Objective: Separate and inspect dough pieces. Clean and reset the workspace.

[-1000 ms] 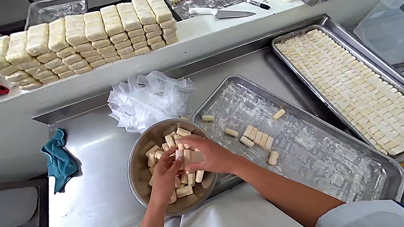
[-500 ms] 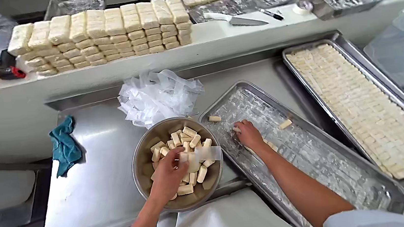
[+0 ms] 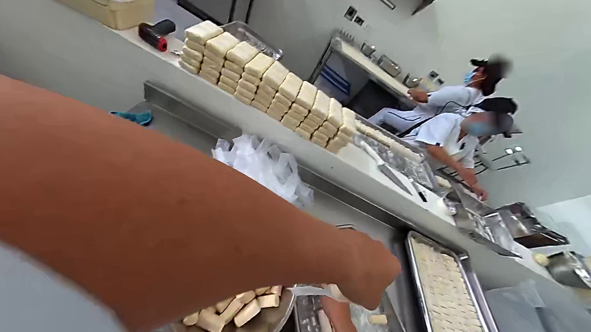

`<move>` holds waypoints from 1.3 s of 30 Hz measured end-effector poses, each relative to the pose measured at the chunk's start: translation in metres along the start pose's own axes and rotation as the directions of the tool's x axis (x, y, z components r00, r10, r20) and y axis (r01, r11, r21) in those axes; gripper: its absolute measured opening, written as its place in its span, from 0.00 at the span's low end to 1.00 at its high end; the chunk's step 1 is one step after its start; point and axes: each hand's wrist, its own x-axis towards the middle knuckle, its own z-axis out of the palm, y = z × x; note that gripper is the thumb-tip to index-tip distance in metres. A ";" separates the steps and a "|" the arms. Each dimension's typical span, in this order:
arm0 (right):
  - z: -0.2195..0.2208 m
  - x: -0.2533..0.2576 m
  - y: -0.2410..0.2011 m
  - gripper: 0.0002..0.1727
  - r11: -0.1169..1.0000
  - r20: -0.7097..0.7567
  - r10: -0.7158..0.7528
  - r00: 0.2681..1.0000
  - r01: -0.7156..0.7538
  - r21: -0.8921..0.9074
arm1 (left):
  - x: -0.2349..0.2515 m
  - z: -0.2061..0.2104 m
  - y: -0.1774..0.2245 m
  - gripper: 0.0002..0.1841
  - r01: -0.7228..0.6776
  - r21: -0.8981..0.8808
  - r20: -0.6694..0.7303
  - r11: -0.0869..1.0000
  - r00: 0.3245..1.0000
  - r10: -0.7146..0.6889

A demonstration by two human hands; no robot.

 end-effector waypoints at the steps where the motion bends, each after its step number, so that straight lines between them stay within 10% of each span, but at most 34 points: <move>1: 0.003 0.006 0.014 0.33 0.993 0.156 0.113 0.981 -0.105 -0.060 | -0.001 -0.026 0.023 0.12 0.044 0.007 0.084 0.999 0.996 -0.044; 4: 0.003 0.017 0.016 0.38 0.957 0.317 0.263 0.911 -0.204 -0.208 | 0.009 -0.107 0.102 0.18 0.521 -0.002 0.480 0.854 0.750 -0.456; 10: 0.004 0.026 0.021 0.26 0.962 0.267 0.270 0.925 -0.269 -0.041 | -0.062 -0.064 0.059 0.18 0.607 -0.222 0.088 0.763 0.792 -0.604; 18: -0.030 -0.001 -0.106 0.28 0.865 0.180 -0.140 0.974 0.032 0.500 | -0.176 0.041 0.031 0.24 0.550 -0.749 -0.210 0.370 0.332 -0.920; 27: -0.013 -0.025 -0.162 0.24 0.596 0.453 -0.302 0.839 -0.205 0.776 | -0.164 0.070 0.042 0.20 0.442 -0.825 -0.214 0.353 0.334 -0.918; 39: -0.006 -0.038 -0.173 0.22 0.742 0.182 -0.239 0.954 0.059 0.668 | -0.151 0.068 0.039 0.20 0.583 -0.634 -0.375 0.509 0.344 -0.861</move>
